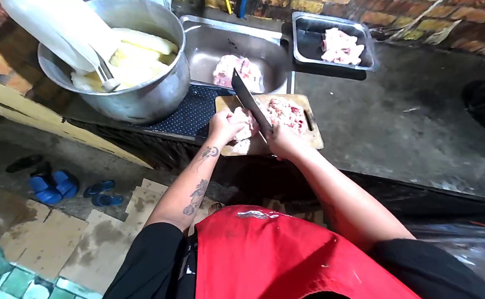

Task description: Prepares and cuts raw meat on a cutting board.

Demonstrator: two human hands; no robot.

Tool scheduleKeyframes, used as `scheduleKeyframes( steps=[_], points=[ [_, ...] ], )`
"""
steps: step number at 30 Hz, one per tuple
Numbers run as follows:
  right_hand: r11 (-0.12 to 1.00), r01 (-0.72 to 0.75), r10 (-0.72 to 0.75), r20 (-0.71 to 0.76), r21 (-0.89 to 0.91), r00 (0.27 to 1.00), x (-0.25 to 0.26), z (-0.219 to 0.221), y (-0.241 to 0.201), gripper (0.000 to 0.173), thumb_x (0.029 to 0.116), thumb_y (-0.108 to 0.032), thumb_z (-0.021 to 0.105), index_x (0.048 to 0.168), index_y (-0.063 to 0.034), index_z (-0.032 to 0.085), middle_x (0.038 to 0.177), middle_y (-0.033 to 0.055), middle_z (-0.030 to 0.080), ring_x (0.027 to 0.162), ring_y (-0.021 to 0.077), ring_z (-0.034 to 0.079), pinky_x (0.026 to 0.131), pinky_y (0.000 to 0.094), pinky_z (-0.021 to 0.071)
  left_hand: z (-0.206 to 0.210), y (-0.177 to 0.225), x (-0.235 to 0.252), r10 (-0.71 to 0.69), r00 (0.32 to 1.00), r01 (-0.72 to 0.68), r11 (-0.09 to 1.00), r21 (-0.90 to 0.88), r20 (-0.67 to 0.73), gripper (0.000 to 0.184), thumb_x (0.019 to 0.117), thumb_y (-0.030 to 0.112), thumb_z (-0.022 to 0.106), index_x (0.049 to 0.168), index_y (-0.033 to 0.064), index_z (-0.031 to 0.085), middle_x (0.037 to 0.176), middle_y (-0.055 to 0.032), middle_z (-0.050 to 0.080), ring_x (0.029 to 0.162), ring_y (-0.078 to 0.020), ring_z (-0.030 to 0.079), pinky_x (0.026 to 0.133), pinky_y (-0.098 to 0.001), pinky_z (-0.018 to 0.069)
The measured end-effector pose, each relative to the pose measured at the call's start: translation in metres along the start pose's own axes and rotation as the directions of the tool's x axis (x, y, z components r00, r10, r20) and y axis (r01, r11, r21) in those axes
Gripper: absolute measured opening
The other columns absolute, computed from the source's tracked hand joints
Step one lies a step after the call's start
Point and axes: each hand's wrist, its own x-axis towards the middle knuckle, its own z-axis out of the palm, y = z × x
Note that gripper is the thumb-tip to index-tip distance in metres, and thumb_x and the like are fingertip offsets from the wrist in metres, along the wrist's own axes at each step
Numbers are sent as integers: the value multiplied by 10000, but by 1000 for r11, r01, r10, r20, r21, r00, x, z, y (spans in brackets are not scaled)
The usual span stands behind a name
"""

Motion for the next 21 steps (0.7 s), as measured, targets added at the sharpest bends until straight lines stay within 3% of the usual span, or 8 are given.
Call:
scheduleKeyframes(
  steps=[3, 5, 6, 9, 11, 16, 19, 21],
  points=[
    [998, 61, -61, -42, 8, 997, 35, -8, -25, 327, 1081, -246, 487, 1202, 32, 610, 1065, 270, 671, 977, 421, 686, 826, 631, 533, 2, 5, 1, 7, 1000, -8, 999, 53, 18, 414, 807, 221, 864, 1121, 3, 705, 1062, -204, 711, 1032, -350, 679, 937, -582, 523],
    [997, 73, -73, -30, -4, 997, 47, -12, -35, 332, 1077, -240, 494, 1209, 40, 614, 1158, 282, 658, 1104, 438, 658, 905, 647, 507, 5, 6, 0, -9, 1000, 9, 998, 60, -9, 424, 827, 227, 841, 1149, -5, 690, 1077, -213, 704, 1055, -359, 672, 945, -584, 517],
    [997, 71, -71, -27, -5, 997, 47, -12, -35, 322, 1073, -228, 495, 1203, 42, 612, 1142, 280, 659, 1071, 430, 668, 881, 636, 518, 6, 7, -1, -25, 999, 26, 998, 56, -26, 452, 840, 236, 835, 1185, -9, 676, 1100, -218, 700, 1076, -361, 670, 960, -582, 517],
    [998, 53, -53, -18, 26, 998, 23, -7, -6, 299, 1089, -235, 458, 1171, 24, 583, 873, 210, 641, 656, 313, 659, 597, 501, 559, 5, 12, -3, -63, 995, 66, 997, 38, -82, 502, 872, 248, 808, 1267, -10, 638, 1141, -211, 698, 1088, -344, 680, 971, -556, 529],
    [998, 24, -24, 6, 66, 1000, -4, 1, 26, 306, 1109, -240, 433, 1180, 22, 574, 734, 179, 615, 500, 258, 609, 496, 434, 549, 2, 11, -1, -90, 990, 92, 996, 18, -113, 497, 895, 260, 787, 1274, -17, 625, 1132, -220, 693, 1066, -349, 683, 952, -558, 532],
    [997, -62, 68, 177, -41, 982, -75, -13, 67, 324, 1127, -231, 410, 1249, 28, 561, 859, 185, 615, 660, 273, 643, 662, 454, 565, -18, -5, 11, -87, 954, 70, 995, -70, -286, 475, 917, 229, 751, 1271, -53, 607, 1146, -251, 681, 1087, -371, 670, 966, -561, 519],
    [995, -97, 96, 242, -7, 966, -105, -29, 94, 316, 1132, -248, 405, 1217, 8, 570, 788, 138, 590, 592, 228, 611, 606, 419, 555, -34, -4, 22, -2, 942, 56, 987, 151, -337, 495, 949, 234, 695, 1331, -61, 586, 1286, -273, 637, 1248, -411, 602, 1071, -571, 462],
    [991, -115, 95, 260, 65, 961, -124, -37, 113, 301, 1130, -229, 404, 1201, 8, 576, 703, 98, 575, 514, 179, 585, 541, 368, 548, -35, 12, 24, 130, 928, 2, 936, 353, -349, 546, 930, 216, 671, 1403, -40, 577, 1461, -289, 514, 1385, -476, 454, 1130, -597, 391]
  ],
)
